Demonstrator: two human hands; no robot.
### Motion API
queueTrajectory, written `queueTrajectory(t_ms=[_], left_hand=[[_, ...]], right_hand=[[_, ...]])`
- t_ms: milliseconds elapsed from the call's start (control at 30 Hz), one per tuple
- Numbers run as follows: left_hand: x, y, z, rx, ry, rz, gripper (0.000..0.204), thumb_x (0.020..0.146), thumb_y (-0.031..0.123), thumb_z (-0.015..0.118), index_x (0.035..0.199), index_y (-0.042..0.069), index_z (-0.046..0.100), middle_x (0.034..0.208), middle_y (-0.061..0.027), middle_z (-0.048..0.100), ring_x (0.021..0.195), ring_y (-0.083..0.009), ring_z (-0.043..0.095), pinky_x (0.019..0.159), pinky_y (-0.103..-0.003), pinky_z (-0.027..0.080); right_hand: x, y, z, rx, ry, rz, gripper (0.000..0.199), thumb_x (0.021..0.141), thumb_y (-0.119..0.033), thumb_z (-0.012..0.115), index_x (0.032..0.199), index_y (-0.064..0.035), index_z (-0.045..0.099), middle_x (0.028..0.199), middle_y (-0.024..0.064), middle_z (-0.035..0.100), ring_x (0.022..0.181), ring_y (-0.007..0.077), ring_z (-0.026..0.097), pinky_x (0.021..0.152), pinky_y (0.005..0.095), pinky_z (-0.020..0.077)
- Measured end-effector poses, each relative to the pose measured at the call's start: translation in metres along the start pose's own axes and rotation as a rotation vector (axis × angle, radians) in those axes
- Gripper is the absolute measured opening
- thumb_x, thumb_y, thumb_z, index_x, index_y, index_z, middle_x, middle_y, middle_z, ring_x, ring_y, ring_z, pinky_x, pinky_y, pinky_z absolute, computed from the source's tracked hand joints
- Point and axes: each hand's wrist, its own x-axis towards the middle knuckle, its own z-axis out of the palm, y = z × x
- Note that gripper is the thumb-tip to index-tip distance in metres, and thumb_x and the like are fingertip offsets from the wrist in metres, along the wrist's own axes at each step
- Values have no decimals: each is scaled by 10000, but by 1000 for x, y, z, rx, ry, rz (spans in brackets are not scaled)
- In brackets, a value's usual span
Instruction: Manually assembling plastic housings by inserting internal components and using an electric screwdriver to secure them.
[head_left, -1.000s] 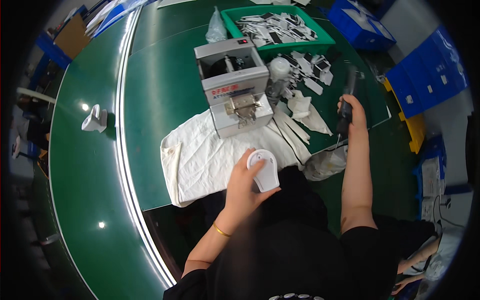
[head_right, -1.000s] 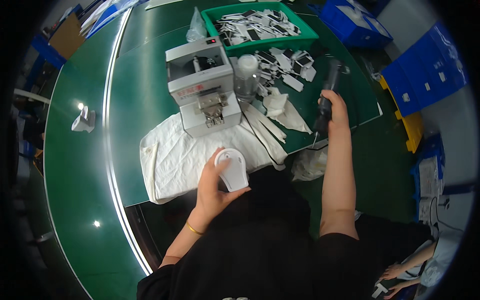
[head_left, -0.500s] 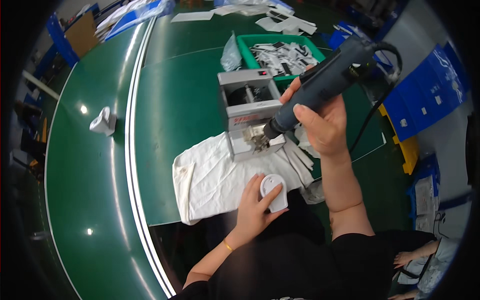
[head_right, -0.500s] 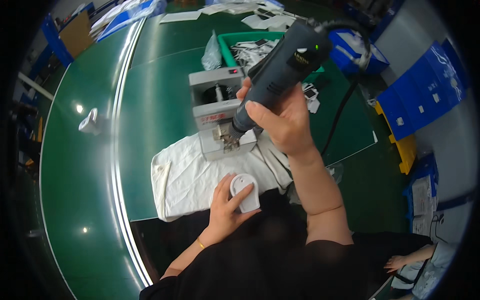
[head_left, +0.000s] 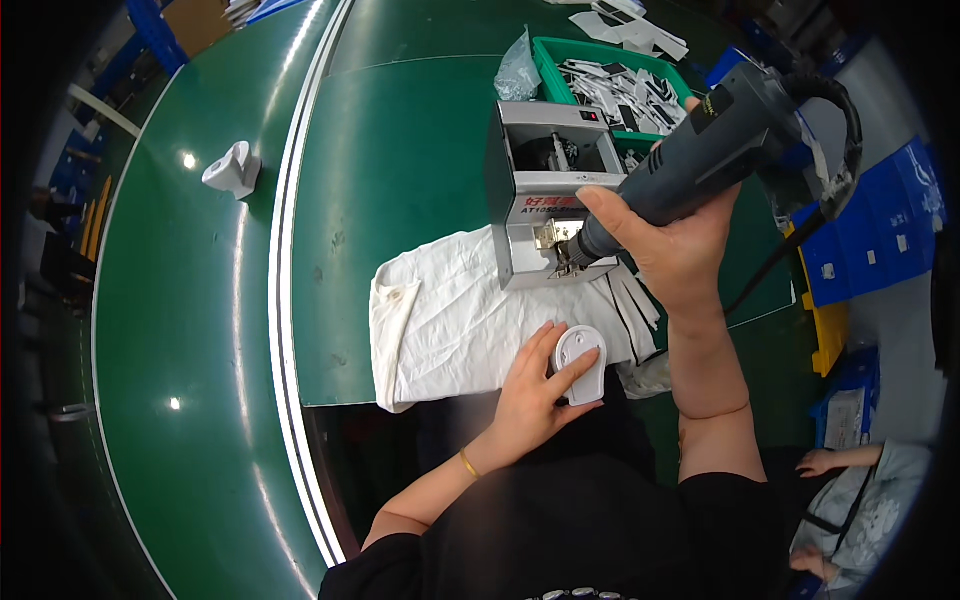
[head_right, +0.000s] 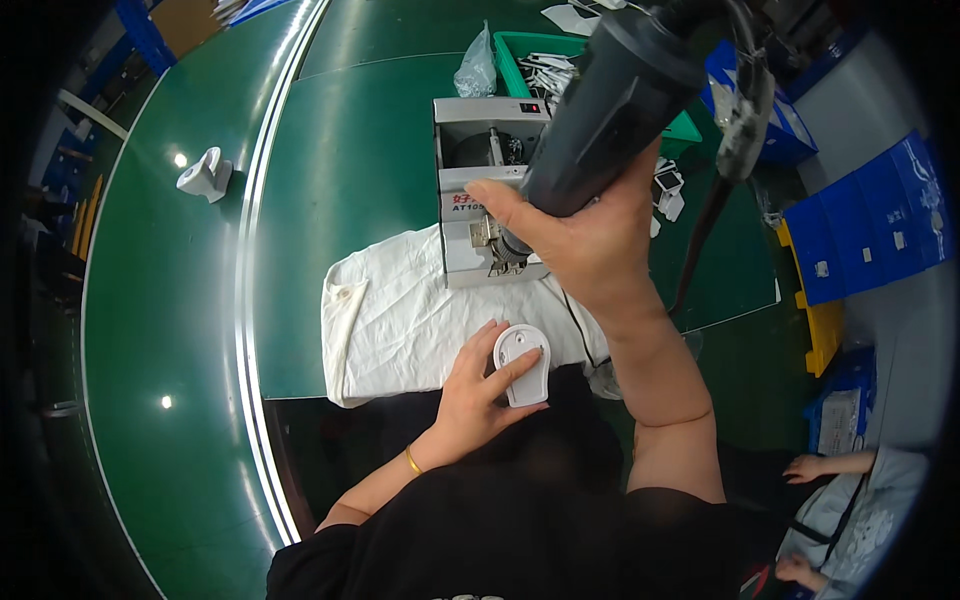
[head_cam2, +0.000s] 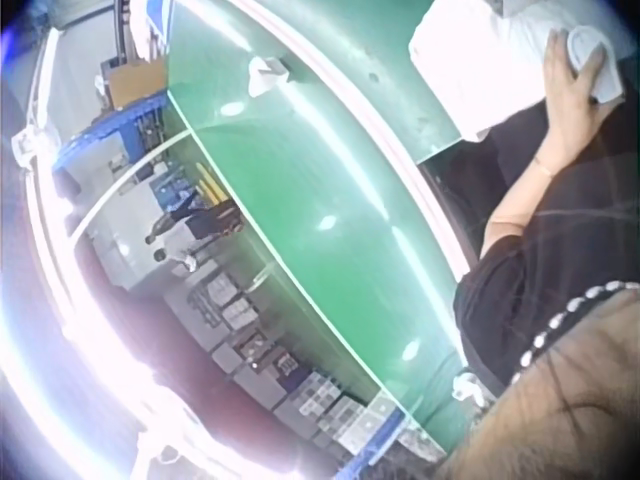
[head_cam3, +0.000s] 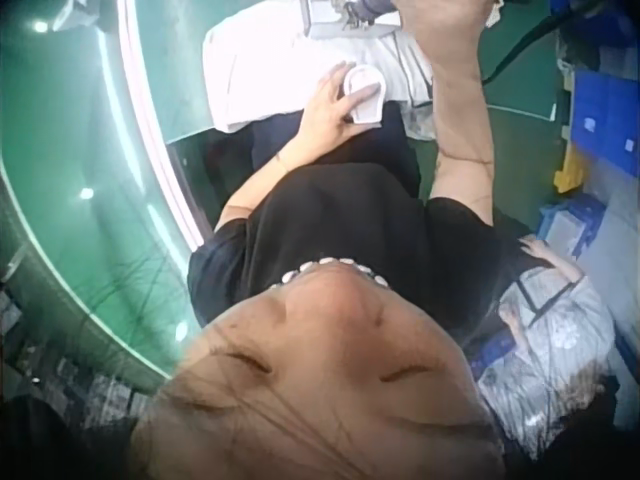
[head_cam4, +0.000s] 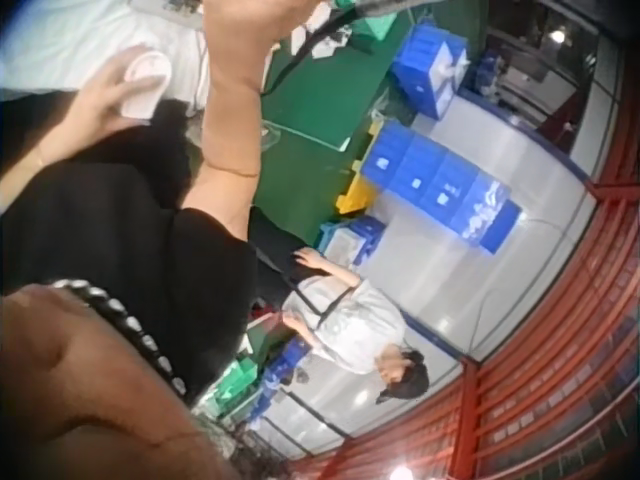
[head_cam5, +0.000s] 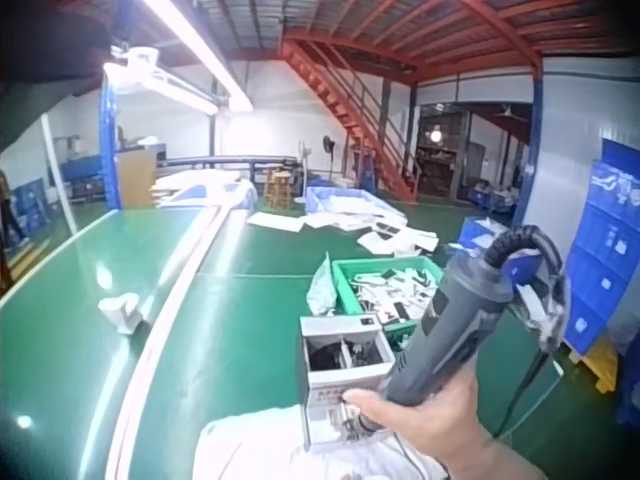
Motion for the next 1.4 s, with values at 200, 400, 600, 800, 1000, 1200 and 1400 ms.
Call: queueTrajectory(t_ms=[200,400,600,800,1000,1200,1400], left_hand=[[-1,1,1,0,-10,-5,740,591,219,916,1282,194,653,1392,-230,497,1286,-431,498,1017,-468,474],[-1,1,1,-13,-29,-27,732,608,210,906,1293,187,651,1411,-231,495,1315,-425,484,1032,-456,465],[-1,2,-1,-26,-25,-36,734,606,208,908,1294,189,653,1408,-227,503,1314,-425,490,1025,-452,471],[-2,3,-1,-42,-18,-35,717,609,201,904,1282,177,657,1408,-219,502,1317,-421,488,1039,-455,464],[-4,3,-2,-35,-11,-38,709,607,195,905,1272,160,660,1406,-224,497,1316,-425,487,1038,-461,464],[-1,3,-2,-41,-12,-30,701,608,187,903,1265,140,661,1408,-228,491,1313,-432,486,1037,-469,465],[-3,2,-1,-40,-1,-26,702,610,187,901,1268,143,659,1409,-231,491,1311,-434,486,1037,-469,464]], right_hand=[[13,6,-3,416,-217,138,566,876,19,686,1360,28,392,888,61,619,756,135,615,765,322,538],[-3,0,-3,397,-89,112,430,890,24,606,1277,46,420,769,80,596,674,150,592,676,346,520],[-50,-36,-33,378,-120,176,486,903,-111,636,1301,-30,369,773,52,527,668,151,556,683,364,496],[-61,-40,-40,248,-214,146,489,889,-115,664,1276,-50,372,788,59,533,665,157,552,689,363,487],[-66,-36,-34,250,-209,149,472,880,-103,671,1246,-51,379,804,67,546,663,163,555,696,364,491],[-65,-36,-35,267,-204,162,469,879,-98,669,1243,-52,377,790,67,544,664,165,558,692,364,496],[-66,-38,-31,303,-249,168,398,888,-81,650,1184,-57,385,786,75,542,656,159,557,682,358,494]])
